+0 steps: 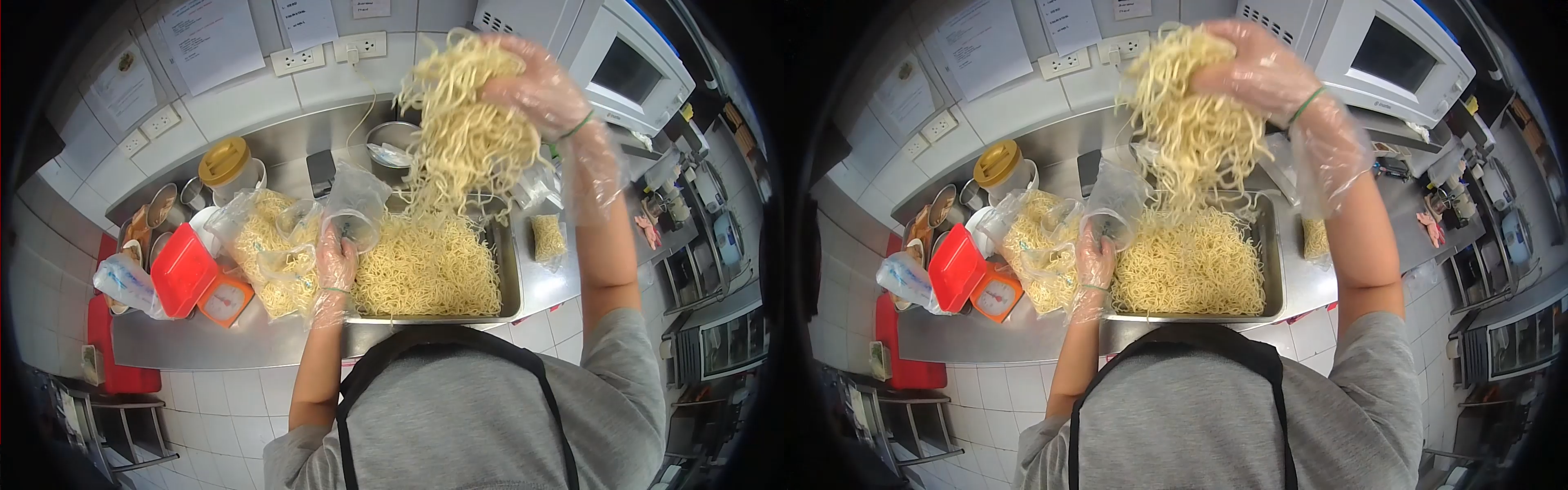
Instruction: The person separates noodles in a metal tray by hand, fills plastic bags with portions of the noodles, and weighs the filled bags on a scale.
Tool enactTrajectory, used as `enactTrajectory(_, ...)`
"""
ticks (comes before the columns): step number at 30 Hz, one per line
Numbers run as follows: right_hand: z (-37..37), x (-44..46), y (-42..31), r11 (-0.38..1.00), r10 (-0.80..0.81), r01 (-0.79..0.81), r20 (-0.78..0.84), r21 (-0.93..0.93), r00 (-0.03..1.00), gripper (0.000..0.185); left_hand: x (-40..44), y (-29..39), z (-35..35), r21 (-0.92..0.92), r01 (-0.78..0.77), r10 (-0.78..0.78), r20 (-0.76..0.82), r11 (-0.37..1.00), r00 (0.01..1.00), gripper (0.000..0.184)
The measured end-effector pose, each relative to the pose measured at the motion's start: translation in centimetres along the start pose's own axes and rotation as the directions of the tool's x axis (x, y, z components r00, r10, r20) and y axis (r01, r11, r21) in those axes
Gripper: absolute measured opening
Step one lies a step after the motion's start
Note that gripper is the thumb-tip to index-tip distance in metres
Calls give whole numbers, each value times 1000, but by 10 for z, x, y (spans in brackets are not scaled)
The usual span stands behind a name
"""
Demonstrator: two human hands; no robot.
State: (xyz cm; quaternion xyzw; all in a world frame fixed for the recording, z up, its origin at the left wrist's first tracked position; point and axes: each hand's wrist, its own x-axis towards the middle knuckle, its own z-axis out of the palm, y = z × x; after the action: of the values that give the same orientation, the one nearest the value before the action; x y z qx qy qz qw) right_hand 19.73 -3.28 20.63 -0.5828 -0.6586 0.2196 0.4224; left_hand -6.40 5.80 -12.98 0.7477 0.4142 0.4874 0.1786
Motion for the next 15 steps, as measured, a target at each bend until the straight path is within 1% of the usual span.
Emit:
enactTrajectory(2,24,-2,38,1000,13,-13,-3,-28,1000,55,0,1,0,-18,5,-5,-6,1000,1000,54)
enactTrajectory(4,66,-16,82,997,66,-68,-42,-48,997,55,0,0,0,-26,23,-23,9,999,1000,53)
enactTrajectory(5,78,-15,95,956,289,-268,216,-121,933,75,0,-1,-1,-25,40,-39,27,999,999,53)
enactTrajectory(6,95,-22,107,928,370,-356,358,-108,857,77,-1,-2,-1,-25,56,-55,45,998,997,53)
enactTrajectory(8,144,-39,176,868,415,-271,308,-417,856,83,-2,-2,1,-25,44,-43,6,999,999,49)
enactTrajectory(10,178,-64,210,839,232,17,385,-545,893,85,0,-4,3,-8,34,-34,-4,999,999,48)
enactTrajectory(12,195,-80,196,816,248,-24,313,-577,917,88,1,-6,3,24,29,-29,20,999,999,49)
enactTrajectory(13,199,-83,192,804,258,-47,276,-592,926,90,5,-3,2,-9,30,-29,27,1000,999,49)
enactTrajectory(15,196,-80,196,824,246,-28,312,-566,918,89,15,4,0,-75,33,-29,50,997,998,50)
